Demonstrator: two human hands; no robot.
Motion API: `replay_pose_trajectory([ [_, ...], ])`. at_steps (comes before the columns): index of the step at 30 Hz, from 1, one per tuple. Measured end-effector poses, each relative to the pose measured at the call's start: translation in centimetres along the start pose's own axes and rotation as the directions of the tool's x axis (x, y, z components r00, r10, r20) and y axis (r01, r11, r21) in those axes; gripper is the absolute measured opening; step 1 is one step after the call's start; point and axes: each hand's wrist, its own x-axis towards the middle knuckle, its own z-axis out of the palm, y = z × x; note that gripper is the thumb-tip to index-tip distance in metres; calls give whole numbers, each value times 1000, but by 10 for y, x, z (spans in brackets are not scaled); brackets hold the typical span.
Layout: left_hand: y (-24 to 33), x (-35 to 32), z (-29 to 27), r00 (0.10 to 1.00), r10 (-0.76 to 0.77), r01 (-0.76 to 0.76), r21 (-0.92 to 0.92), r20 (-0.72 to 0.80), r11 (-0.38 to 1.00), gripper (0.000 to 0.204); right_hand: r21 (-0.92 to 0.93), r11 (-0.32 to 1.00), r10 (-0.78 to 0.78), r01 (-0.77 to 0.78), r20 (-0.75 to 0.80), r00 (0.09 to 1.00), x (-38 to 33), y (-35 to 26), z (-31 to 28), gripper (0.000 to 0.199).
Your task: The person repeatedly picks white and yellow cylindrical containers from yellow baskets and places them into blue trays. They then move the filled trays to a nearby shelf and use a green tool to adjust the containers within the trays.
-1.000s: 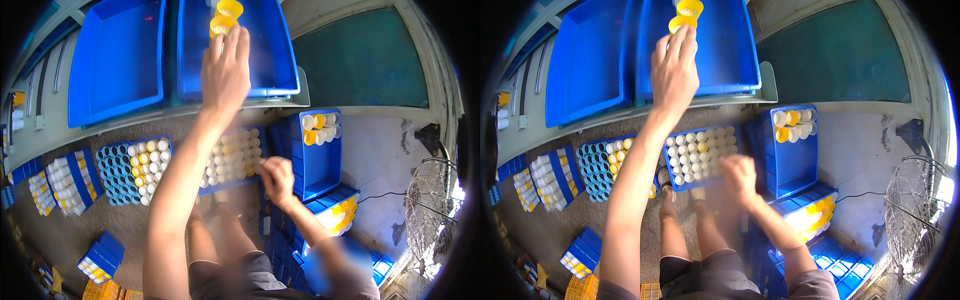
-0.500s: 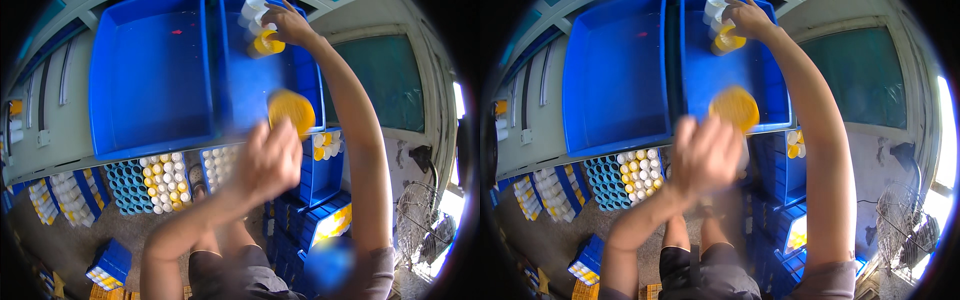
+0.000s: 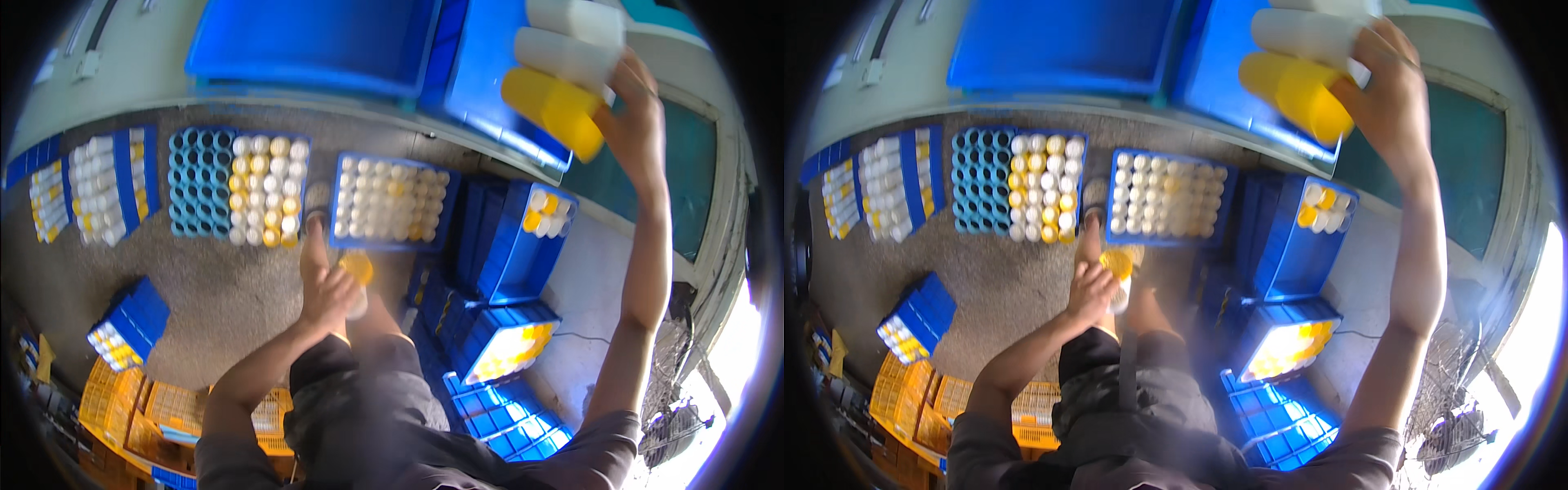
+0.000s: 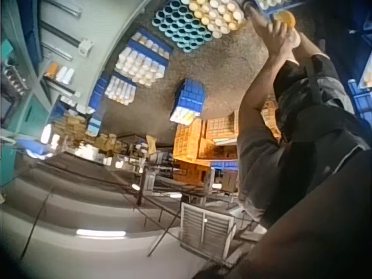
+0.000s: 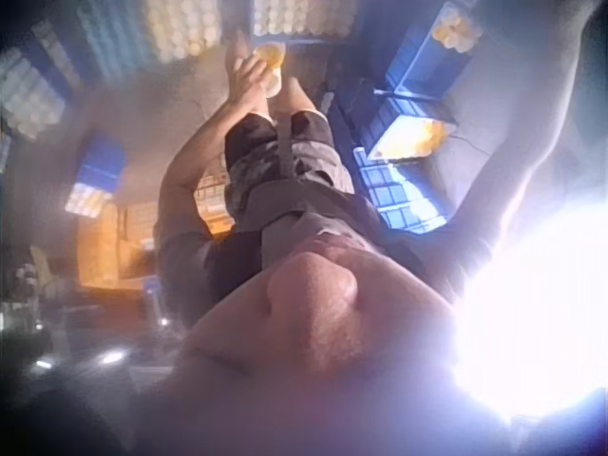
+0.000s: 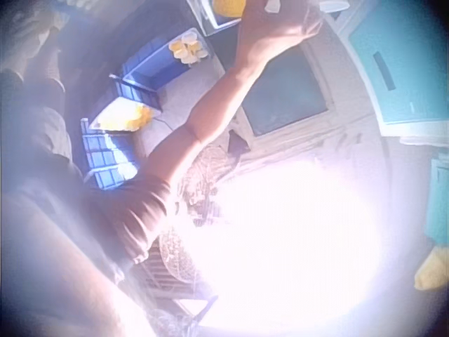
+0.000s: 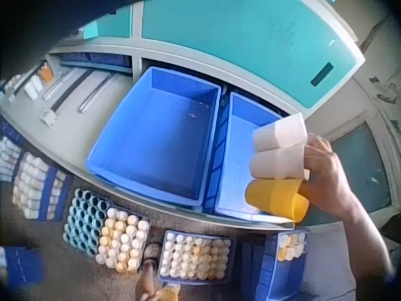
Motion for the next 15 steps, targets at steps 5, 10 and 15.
replay_pose_trajectory([
  [5,-11,-37,101,988,-136,136,-12,-71,991,5,501,851,-26,-154,334,942,-115,-101,-41,41],
  [10,-47,-35,196,946,-314,307,88,85,948,9,551,830,-223,-90,476,851,-190,-170,101,28],
  [15,-112,-33,306,911,-408,398,126,63,909,9,254,967,-128,12,445,886,-239,-229,354,15],
])
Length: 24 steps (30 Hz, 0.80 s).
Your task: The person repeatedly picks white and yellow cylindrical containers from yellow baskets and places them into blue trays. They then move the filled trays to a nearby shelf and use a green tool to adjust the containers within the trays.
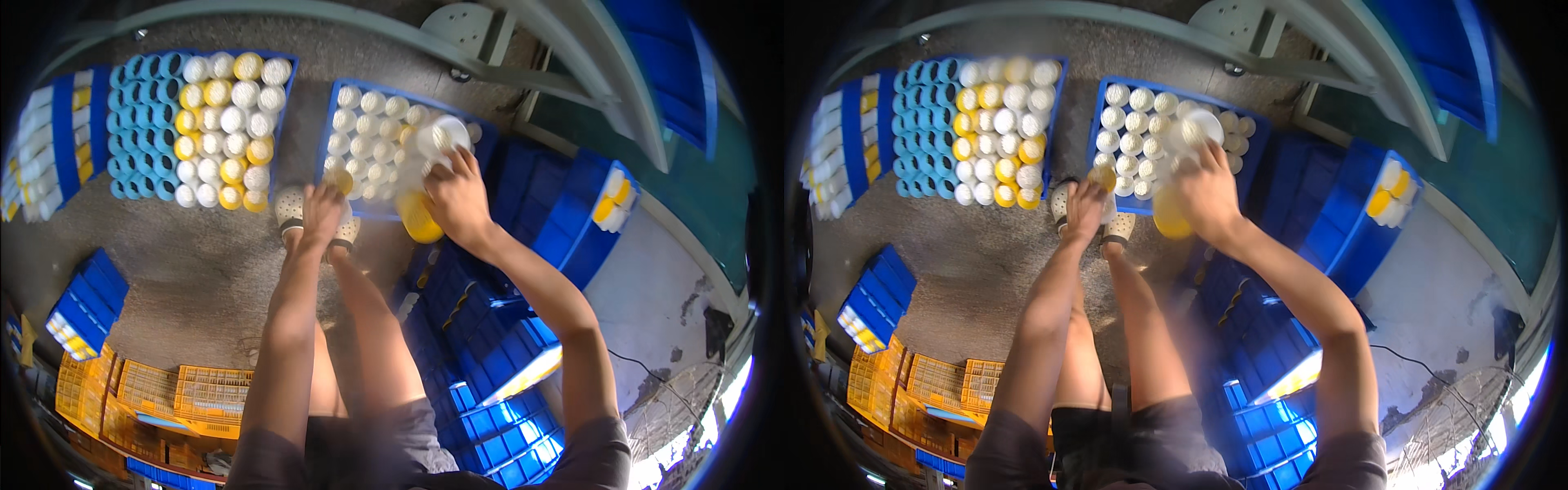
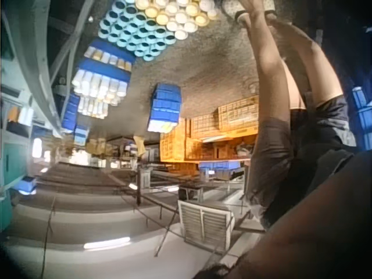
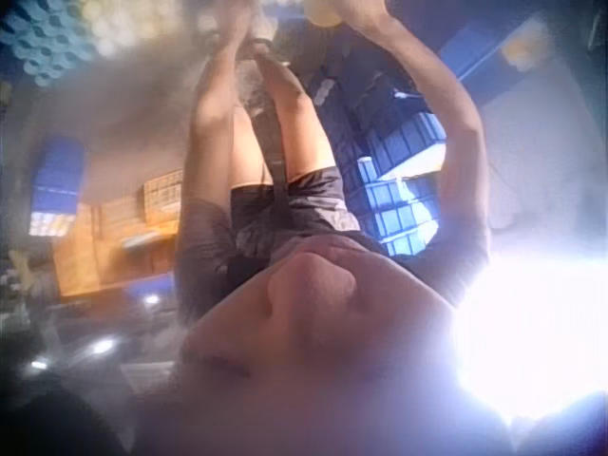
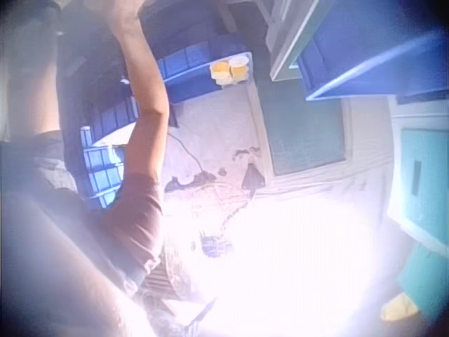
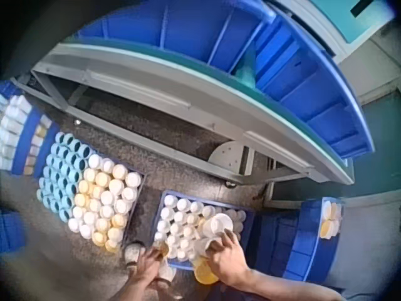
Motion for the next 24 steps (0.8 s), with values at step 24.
replay_pose_trajectory([
  [24,-42,-4,-60,944,-46,160,-329,327,931,15,238,948,141,-210,279,950,147,-7,195,43],
])
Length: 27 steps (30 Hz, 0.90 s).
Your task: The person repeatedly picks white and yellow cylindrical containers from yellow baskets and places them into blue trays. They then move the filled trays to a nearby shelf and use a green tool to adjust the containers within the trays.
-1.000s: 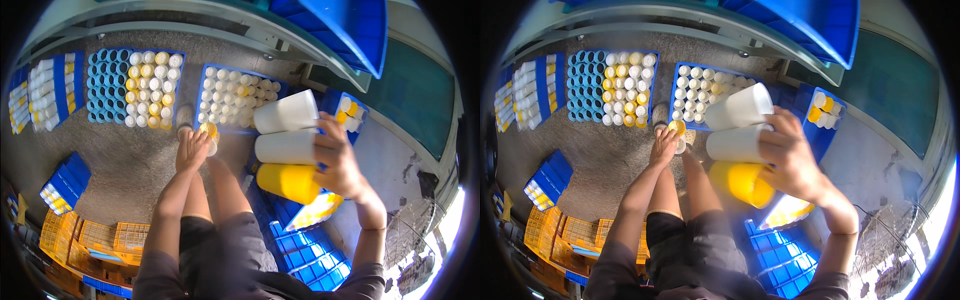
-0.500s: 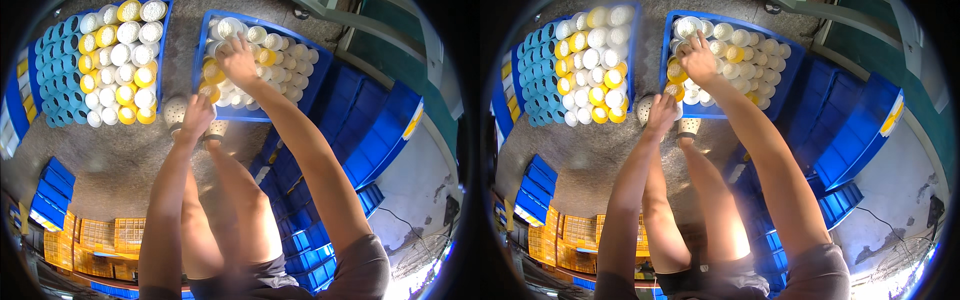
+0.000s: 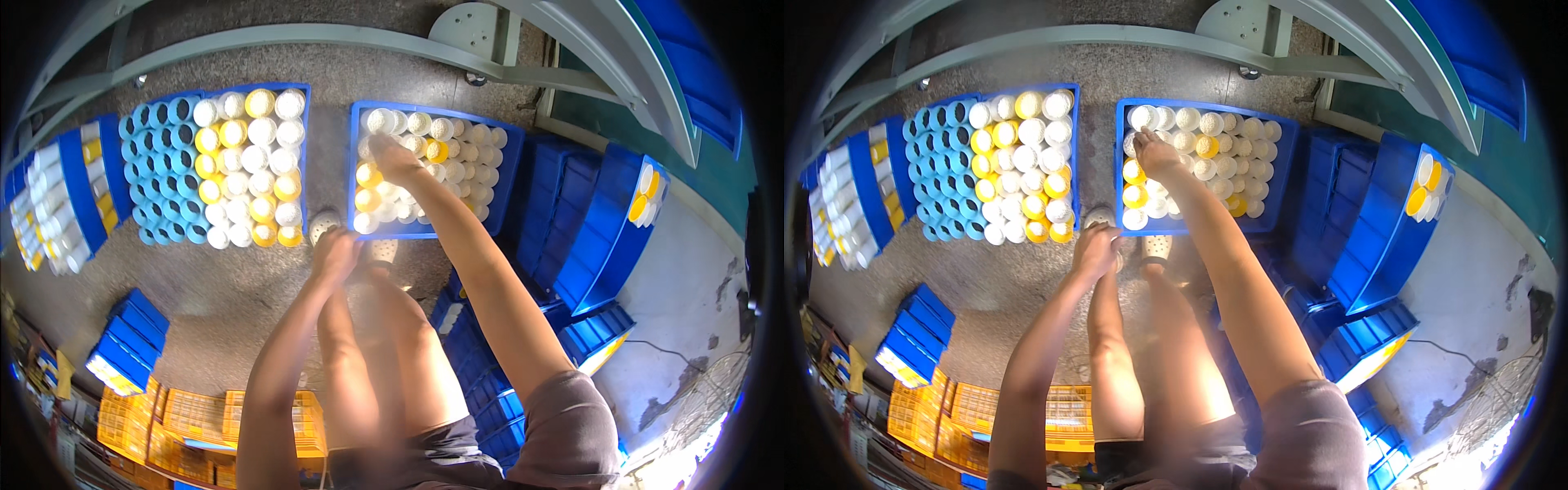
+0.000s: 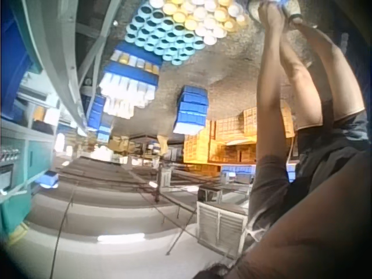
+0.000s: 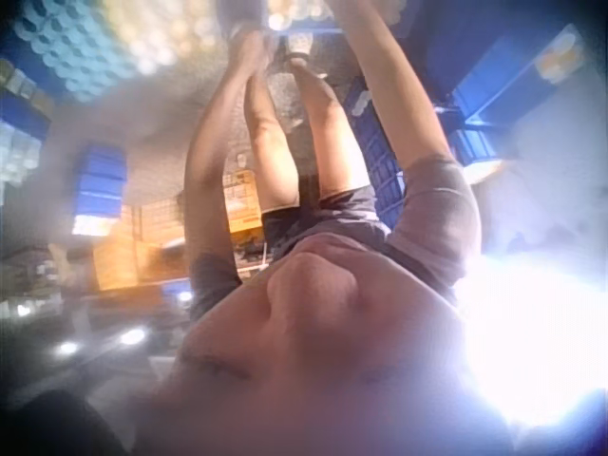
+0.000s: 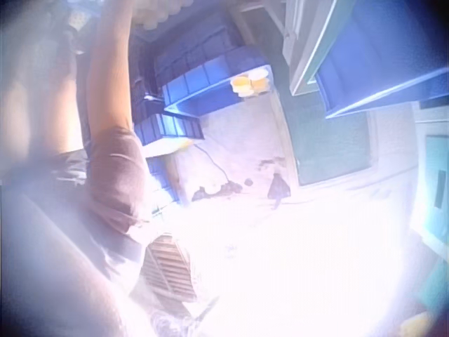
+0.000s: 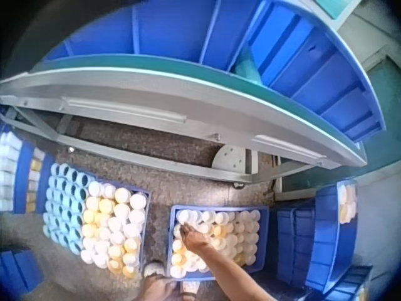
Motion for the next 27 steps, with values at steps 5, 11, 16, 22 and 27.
replay_pose_trajectory([
  [5,27,-18,-93,921,-368,323,-276,-127,905,28,383,924,95,-13,-195,976,-54,-38,-37,48],
  [11,169,14,-322,882,-281,-365,-926,-378,99,66,891,439,560,114,-371,741,-205,-15,-212,31],
  [16,268,42,-433,906,-402,-222,-956,-131,-190,103,908,-34,760,417,-247,600,-261,3,-375,52],
  [22,295,45,-459,793,-609,-170,-962,-4,-216,66,527,-728,483,438,-59,874,-236,61,-448,39],
  [27,253,-67,-403,809,-581,-176,-980,-90,-93,36,921,-241,546,305,-131,828,-276,118,-428,27],
])
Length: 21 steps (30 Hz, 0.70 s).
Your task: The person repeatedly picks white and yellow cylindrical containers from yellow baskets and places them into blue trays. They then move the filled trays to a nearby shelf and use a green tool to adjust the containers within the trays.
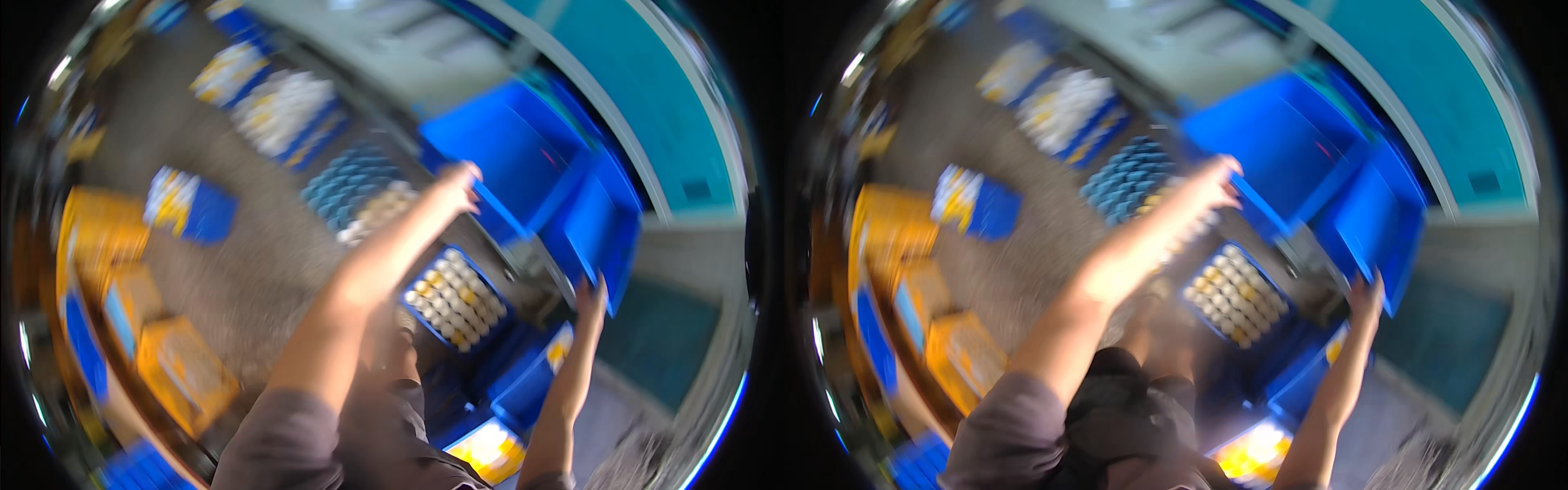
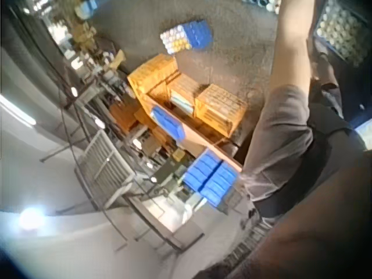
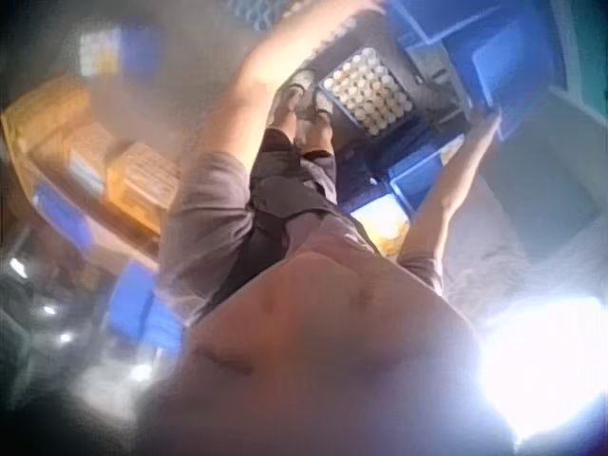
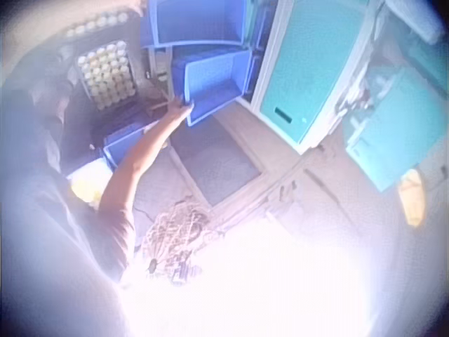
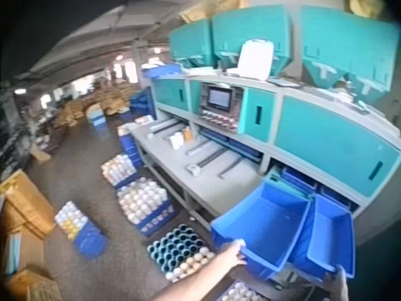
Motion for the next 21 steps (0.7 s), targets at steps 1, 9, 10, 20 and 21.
replay_pose_trajectory([
  [1,-12,-26,-39,1000,-13,15,-90,13,996,32,-539,772,-278,337,191,941,-18,4,-22,25],
  [9,-214,-286,-332,997,34,18,-635,70,773,40,-452,-422,-590,786,795,140,-136,44,-95,32],
  [10,-240,-308,-355,999,8,21,-711,38,703,43,-432,-480,-541,764,831,129,-147,58,-84,34],
  [20,-327,-490,-552,889,75,-448,-891,-453,-76,51,-578,806,458,-127,472,753,-321,208,279,25],
  [21,-326,-508,-572,860,58,-494,-856,-507,-150,52,-630,768,446,-116,395,803,-339,235,319,26],
])
